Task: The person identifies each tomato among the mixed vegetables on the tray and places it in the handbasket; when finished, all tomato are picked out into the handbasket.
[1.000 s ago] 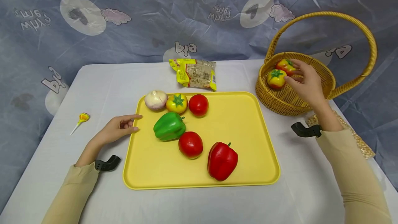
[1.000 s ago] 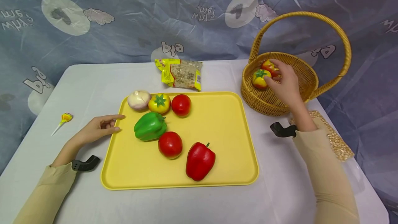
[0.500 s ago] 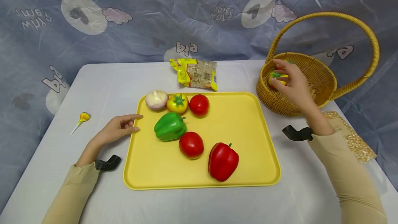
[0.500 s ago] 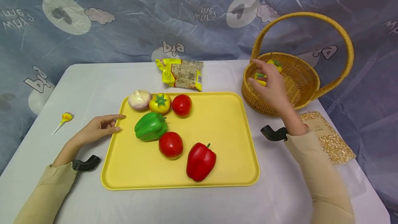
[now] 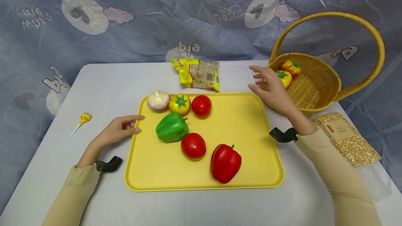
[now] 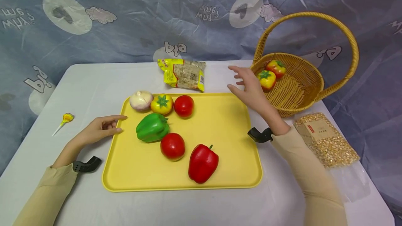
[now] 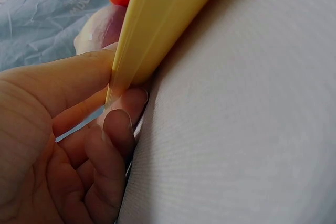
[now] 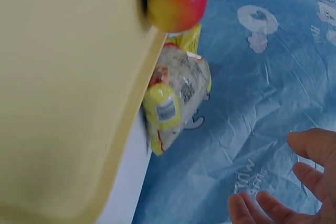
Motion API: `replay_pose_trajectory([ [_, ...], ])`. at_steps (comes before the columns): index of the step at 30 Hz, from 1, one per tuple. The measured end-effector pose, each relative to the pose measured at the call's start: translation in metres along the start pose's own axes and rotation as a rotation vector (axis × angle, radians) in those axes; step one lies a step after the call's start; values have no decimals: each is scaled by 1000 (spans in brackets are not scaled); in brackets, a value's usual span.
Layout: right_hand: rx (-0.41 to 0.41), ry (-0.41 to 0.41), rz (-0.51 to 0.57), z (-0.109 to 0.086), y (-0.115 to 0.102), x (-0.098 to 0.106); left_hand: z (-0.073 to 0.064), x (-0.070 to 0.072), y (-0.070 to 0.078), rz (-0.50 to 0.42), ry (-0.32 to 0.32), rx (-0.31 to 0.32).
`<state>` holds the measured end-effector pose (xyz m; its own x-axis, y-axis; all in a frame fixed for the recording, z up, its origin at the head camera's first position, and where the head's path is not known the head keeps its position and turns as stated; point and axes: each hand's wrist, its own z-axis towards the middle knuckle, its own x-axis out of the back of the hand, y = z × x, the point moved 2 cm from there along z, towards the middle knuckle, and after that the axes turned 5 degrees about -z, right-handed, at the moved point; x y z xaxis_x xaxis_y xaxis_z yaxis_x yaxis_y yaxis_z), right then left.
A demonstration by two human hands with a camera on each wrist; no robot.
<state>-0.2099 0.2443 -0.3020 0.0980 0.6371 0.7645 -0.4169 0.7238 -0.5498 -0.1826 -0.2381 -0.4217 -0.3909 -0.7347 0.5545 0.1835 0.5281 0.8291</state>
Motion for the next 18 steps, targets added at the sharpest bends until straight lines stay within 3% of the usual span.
replay_pose_trajectory([
  [7,110,-76,26,10,-8,-25,-1,2,2,-3,7,8],
  [18,144,-215,83,16,-16,-57,0,0,0,-5,4,1],
])
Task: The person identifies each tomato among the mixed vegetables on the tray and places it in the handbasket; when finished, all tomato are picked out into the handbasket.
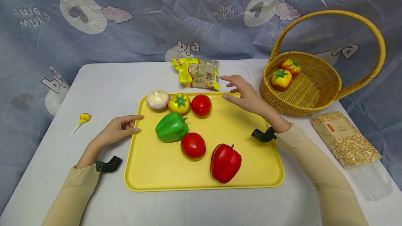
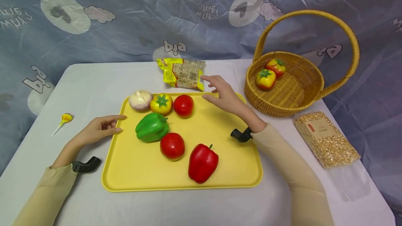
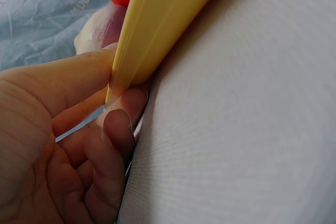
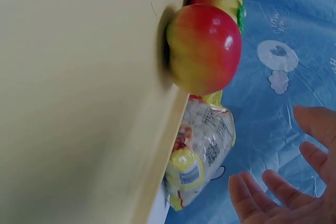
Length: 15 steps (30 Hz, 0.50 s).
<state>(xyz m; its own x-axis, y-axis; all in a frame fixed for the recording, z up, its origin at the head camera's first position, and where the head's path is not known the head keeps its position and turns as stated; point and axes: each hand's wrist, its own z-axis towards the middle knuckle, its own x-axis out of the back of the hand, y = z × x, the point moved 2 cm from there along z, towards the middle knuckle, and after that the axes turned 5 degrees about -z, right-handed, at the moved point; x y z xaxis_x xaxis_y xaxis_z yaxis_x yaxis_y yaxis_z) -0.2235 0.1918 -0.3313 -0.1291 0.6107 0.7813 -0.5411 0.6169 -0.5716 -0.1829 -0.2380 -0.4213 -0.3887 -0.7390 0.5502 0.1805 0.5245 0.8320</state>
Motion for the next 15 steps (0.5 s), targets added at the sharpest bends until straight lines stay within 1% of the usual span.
replay_pose_trajectory([
  [4,15,-43,22,5,0,-9,-1,0,-1,-7,2,-5],
  [11,37,-151,99,11,2,-29,0,0,-1,-11,1,2],
  [15,46,-207,115,15,1,-39,0,0,-1,-11,2,4],
])
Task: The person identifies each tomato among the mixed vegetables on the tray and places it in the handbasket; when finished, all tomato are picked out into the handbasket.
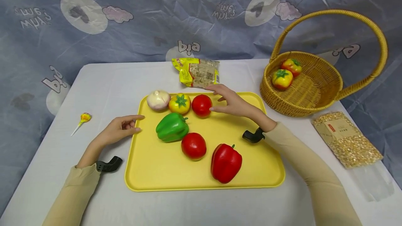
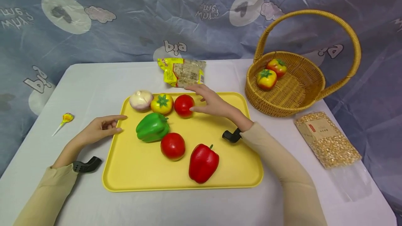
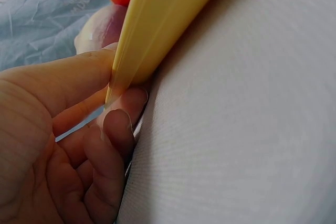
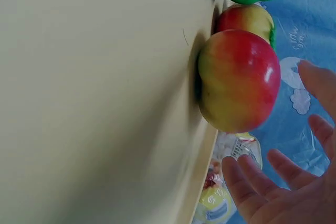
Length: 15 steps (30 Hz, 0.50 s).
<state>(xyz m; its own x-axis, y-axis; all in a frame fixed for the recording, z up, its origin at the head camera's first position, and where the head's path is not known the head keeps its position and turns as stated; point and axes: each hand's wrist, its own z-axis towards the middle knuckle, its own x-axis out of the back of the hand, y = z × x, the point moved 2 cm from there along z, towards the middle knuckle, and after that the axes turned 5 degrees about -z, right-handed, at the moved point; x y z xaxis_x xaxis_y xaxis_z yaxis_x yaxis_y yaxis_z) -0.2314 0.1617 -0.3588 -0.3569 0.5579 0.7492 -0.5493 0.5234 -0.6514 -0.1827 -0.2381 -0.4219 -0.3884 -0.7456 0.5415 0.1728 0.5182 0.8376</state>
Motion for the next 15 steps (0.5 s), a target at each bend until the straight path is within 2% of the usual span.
replay_pose_trajectory([
  [6,7,-56,-14,8,1,-11,1,-1,0,4,3,16],
  [15,27,-61,-11,12,0,-20,0,0,-1,3,0,26],
])
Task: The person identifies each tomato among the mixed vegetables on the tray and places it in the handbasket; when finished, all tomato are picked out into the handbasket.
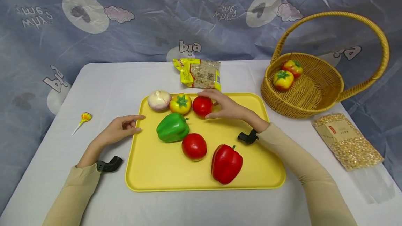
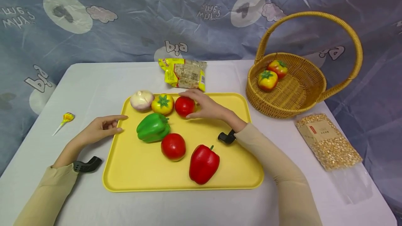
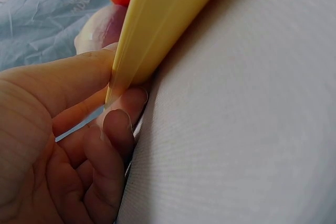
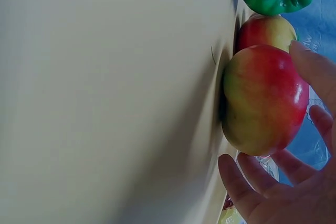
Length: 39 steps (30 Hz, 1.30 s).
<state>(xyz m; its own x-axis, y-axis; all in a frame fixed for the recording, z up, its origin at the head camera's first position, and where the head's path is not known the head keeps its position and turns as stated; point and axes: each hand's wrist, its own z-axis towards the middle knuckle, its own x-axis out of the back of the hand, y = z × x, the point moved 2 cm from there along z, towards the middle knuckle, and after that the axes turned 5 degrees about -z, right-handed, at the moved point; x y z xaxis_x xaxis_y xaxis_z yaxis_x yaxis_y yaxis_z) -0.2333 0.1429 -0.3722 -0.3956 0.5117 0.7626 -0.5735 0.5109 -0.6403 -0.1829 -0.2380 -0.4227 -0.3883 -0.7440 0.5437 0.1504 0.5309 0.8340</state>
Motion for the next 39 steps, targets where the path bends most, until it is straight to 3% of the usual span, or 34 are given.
replay_pose_trajectory([
  [19,-33,19,-80,0,6,-6,0,0,0,5,-8,-18],
  [29,-54,61,-48,-14,0,6,-1,0,-1,4,1,-34],
  [39,-39,152,-56,-42,-2,33,-1,0,1,35,8,-22],
])
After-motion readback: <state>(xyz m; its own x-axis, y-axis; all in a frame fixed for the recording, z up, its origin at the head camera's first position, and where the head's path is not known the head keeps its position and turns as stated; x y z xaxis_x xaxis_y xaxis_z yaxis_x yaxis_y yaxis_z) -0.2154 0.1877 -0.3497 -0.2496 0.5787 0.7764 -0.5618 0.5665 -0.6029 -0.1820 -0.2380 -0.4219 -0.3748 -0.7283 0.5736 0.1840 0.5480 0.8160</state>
